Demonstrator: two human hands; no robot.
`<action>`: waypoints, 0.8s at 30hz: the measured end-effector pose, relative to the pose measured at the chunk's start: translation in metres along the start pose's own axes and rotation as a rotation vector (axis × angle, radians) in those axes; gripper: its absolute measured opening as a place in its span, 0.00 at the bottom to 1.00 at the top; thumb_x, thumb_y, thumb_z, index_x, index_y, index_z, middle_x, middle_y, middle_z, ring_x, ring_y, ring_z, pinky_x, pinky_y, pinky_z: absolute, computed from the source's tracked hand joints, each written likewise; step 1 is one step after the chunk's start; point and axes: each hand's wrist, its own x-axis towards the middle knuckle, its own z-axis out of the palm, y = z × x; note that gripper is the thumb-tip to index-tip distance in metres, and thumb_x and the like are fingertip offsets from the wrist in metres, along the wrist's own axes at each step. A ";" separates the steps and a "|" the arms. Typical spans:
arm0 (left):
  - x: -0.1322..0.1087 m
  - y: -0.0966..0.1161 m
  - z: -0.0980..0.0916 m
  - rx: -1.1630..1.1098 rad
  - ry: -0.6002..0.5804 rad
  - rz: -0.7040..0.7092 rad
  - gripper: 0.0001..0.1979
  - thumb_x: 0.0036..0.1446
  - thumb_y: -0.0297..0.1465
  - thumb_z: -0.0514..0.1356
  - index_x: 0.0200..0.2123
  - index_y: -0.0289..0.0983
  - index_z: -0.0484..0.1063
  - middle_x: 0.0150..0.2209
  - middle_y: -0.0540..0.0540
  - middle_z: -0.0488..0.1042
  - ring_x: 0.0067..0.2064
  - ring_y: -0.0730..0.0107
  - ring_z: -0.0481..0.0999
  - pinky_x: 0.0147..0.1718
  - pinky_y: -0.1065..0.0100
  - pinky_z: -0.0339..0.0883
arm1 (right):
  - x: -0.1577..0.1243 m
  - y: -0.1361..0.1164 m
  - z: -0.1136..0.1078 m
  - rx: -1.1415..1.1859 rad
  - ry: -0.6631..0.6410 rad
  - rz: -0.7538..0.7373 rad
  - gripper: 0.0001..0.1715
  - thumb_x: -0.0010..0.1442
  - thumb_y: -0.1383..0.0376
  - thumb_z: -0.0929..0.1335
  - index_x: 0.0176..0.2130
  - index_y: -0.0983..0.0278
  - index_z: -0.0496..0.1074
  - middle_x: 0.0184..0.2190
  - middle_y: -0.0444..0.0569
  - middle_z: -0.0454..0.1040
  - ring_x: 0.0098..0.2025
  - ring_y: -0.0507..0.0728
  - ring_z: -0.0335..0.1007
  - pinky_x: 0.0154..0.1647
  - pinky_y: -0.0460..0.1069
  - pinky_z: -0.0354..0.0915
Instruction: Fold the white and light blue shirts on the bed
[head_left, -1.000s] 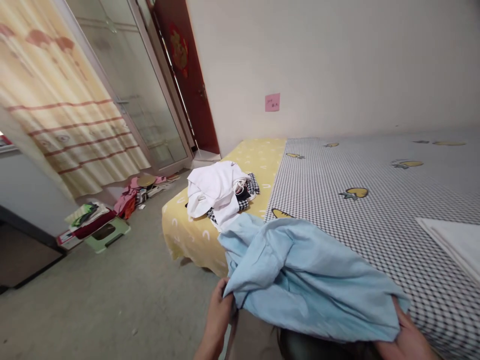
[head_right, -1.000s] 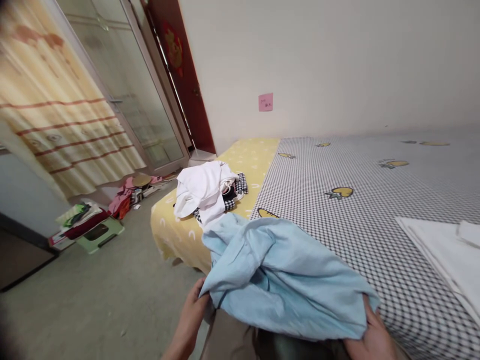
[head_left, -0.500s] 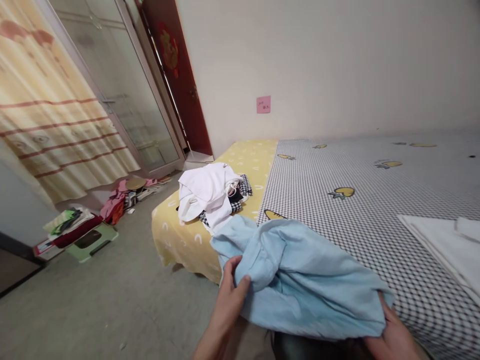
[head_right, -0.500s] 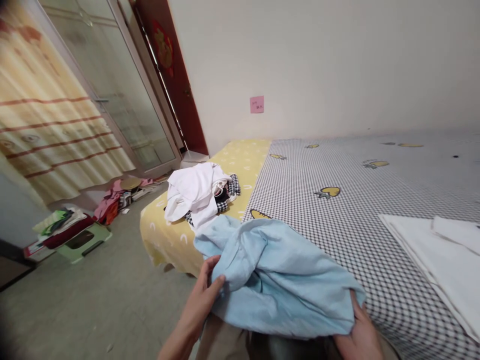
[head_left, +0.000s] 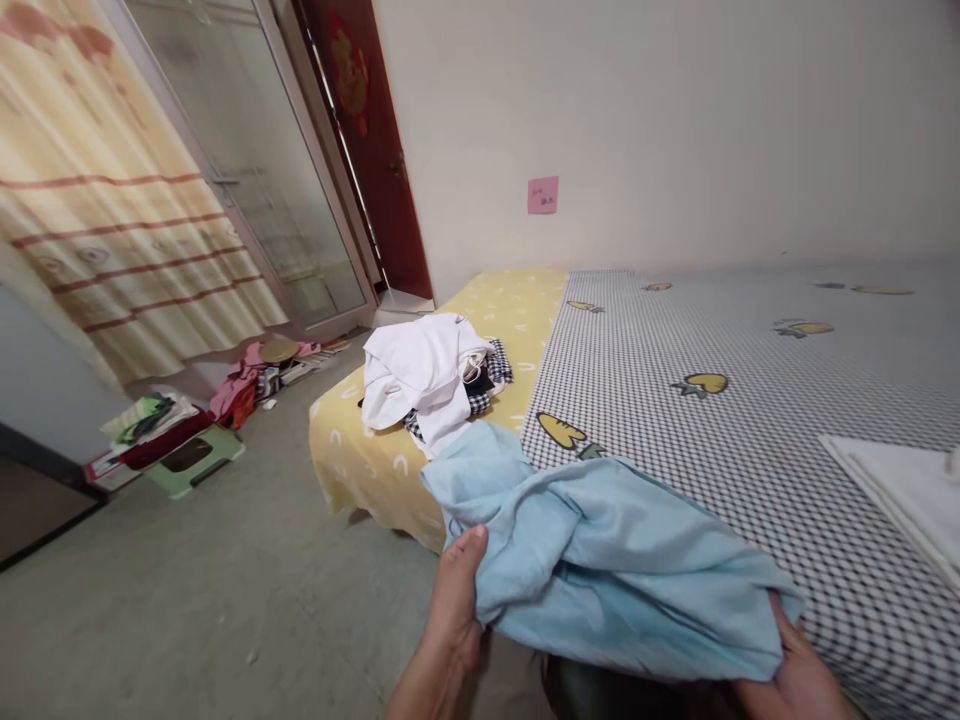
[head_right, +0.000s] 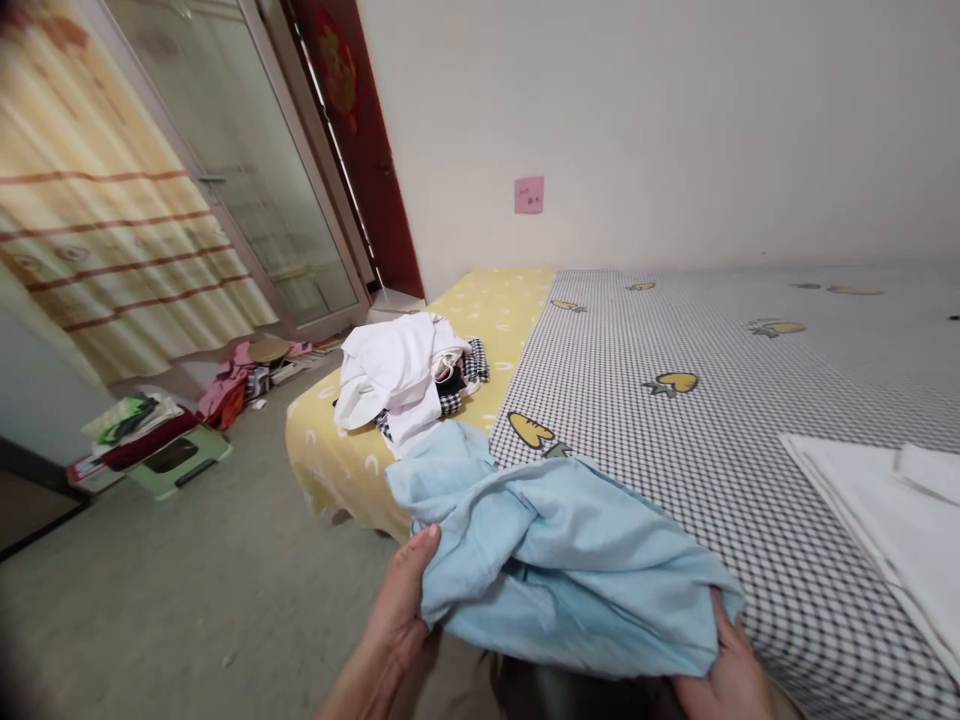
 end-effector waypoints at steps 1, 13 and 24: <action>0.000 -0.002 -0.003 -0.022 -0.022 -0.031 0.27 0.39 0.48 0.74 0.37 0.33 0.79 0.32 0.41 0.83 0.39 0.56 0.81 0.41 0.61 0.72 | 0.000 -0.001 0.000 -0.002 0.042 0.018 0.26 0.55 0.50 0.72 0.53 0.51 0.75 0.45 0.48 0.82 0.44 0.61 0.79 0.55 0.61 0.71; -0.002 -0.005 -0.011 0.009 -0.163 -0.085 0.29 0.46 0.47 0.71 0.45 0.32 0.81 0.39 0.36 0.84 0.46 0.50 0.81 0.50 0.55 0.71 | -0.007 -0.007 0.009 -0.005 0.132 0.049 0.21 0.59 0.53 0.70 0.52 0.50 0.76 0.55 0.48 0.77 0.51 0.63 0.75 0.57 0.64 0.70; 0.015 0.025 0.003 0.869 -0.058 0.417 0.20 0.44 0.38 0.66 0.43 0.39 0.78 0.44 0.42 0.78 0.47 0.56 0.74 0.52 0.57 0.64 | 0.004 0.002 -0.001 0.018 0.062 0.048 0.26 0.57 0.48 0.70 0.52 0.54 0.76 0.50 0.50 0.80 0.52 0.64 0.76 0.57 0.62 0.71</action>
